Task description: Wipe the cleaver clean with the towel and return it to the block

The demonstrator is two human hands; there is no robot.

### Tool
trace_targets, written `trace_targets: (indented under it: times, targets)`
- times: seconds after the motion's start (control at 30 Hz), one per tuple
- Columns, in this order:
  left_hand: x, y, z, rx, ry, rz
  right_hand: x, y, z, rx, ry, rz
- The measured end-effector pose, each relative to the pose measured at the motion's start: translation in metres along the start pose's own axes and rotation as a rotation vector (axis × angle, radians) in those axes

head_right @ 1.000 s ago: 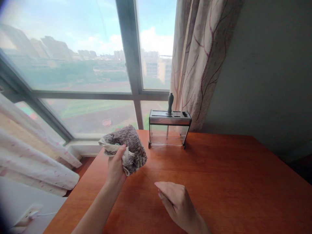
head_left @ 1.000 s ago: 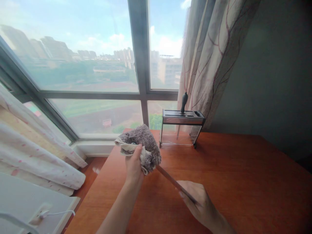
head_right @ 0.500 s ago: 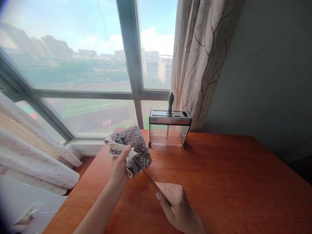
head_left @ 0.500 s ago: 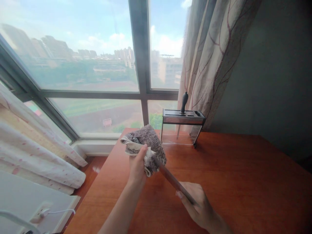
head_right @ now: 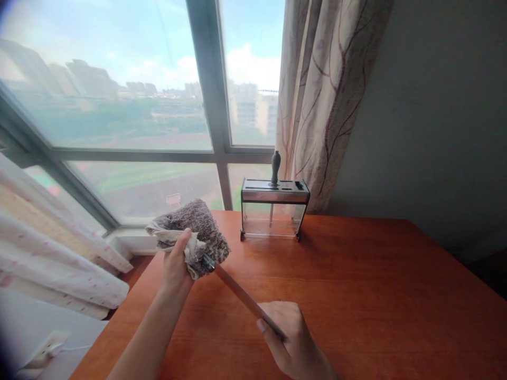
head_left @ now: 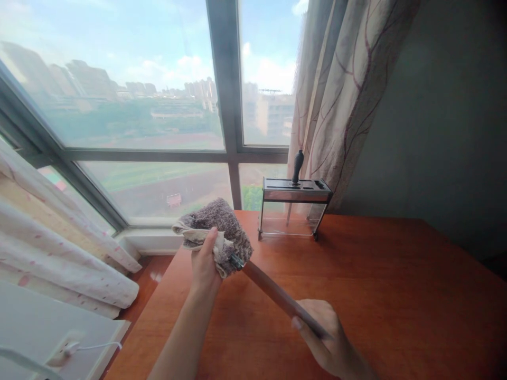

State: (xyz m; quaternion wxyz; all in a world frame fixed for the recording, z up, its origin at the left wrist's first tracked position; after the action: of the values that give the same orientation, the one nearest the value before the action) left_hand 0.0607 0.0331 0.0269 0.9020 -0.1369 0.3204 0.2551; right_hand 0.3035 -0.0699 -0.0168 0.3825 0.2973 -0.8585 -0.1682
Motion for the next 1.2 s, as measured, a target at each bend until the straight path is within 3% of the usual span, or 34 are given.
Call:
trace_targets:
  times: [0.13, 0.33, 0.63, 0.77, 0.9, 1.03, 1.2]
  targets:
    - [0.007, -0.003, -0.001, 0.000, 0.020, -0.035, 0.000, -0.001, -0.002, -0.077, 0.035, 0.020]
    - [0.009, -0.006, -0.001, 0.008, 0.031, -0.041, 0.002, -0.001, -0.003, -0.056, 0.026, 0.028]
    - [0.005, 0.001, -0.009, 0.070, 0.266, 0.086, -0.022, -0.019, 0.010, -0.212, 0.472, 0.684]
    - [-0.005, 0.011, -0.017, 0.112, 0.374, 0.104, -0.021, -0.015, 0.008, -0.195, 0.636, 0.750]
    - [-0.013, 0.011, -0.016, 0.165, 0.410, 0.033, -0.020, -0.007, -0.001, -0.224, 0.811, 0.761]
    - [-0.015, 0.004, -0.012, 0.240, 0.272, -0.074, -0.025, -0.002, -0.005, -0.237, 1.024, 0.858]
    - [-0.007, -0.007, -0.010, 0.110, -0.043, -0.243, -0.029, 0.000, 0.005, -0.304, 1.190, 1.012]
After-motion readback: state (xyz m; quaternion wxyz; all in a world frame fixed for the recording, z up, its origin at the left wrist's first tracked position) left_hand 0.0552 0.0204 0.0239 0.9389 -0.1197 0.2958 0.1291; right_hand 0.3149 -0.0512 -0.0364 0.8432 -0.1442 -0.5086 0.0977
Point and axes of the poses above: each hand's wrist, its own y-axis towards the middle knuckle, its own z-axis out of the palm, x = y × z, the point moved 2 cm from there along y, towards the middle knuckle, and after that the axes turned 10 degrees about -y, right-handed, at the moved point
